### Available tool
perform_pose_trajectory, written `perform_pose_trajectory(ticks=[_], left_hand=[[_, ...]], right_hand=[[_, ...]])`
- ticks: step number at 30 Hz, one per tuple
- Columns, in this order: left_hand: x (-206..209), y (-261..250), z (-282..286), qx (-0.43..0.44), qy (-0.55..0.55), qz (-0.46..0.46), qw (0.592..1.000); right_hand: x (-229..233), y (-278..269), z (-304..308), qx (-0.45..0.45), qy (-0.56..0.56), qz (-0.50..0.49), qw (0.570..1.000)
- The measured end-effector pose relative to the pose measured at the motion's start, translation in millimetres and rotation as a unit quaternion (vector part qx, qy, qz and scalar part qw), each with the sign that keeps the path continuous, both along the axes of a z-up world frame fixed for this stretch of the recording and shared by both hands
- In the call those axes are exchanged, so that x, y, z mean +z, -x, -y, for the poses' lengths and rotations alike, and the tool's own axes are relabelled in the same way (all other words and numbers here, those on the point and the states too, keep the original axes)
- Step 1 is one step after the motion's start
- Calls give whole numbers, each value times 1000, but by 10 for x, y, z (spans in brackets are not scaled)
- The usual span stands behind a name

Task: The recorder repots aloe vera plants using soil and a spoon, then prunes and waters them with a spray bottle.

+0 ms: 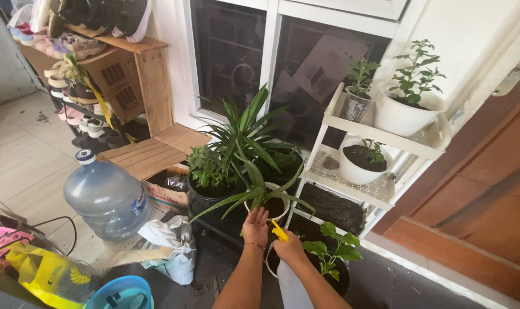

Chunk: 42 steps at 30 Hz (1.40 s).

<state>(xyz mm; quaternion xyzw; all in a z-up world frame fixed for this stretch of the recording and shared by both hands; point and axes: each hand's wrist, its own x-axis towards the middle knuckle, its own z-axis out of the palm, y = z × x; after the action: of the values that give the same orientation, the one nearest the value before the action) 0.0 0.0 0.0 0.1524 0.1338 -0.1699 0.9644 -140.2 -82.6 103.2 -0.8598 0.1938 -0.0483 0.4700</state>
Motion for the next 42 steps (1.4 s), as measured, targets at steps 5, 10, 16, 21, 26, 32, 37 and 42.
perform_pose_trajectory(ticks=[5, 10, 16, 21, 26, 32, 37, 42], left_hand=[[149, -1, -73, 12, 24, 12, 1000], [483, 49, -66, 50, 54, -23, 997], [504, -38, 19, 44, 58, -5, 997], [562, -2, 58, 20, 48, -4, 999], [430, -75, 215, 27, 51, -25, 998], [514, -35, 267, 17, 44, -41, 998], [441, -82, 276, 11, 54, -34, 998], [184, -256, 369, 10, 37, -7, 999]], right_hand=[[110, 66, -33, 1, -41, -9, 999], [214, 97, -80, 22, -34, -13, 999], [281, 63, -61, -13, -21, -61, 998], [399, 68, -17, 0, -9, -81, 997], [338, 37, 53, -5, -38, -27, 999], [238, -49, 176, -23, -21, -38, 999], [91, -160, 344, -48, 39, -30, 998], [-134, -285, 519, -34, 49, -23, 998]])
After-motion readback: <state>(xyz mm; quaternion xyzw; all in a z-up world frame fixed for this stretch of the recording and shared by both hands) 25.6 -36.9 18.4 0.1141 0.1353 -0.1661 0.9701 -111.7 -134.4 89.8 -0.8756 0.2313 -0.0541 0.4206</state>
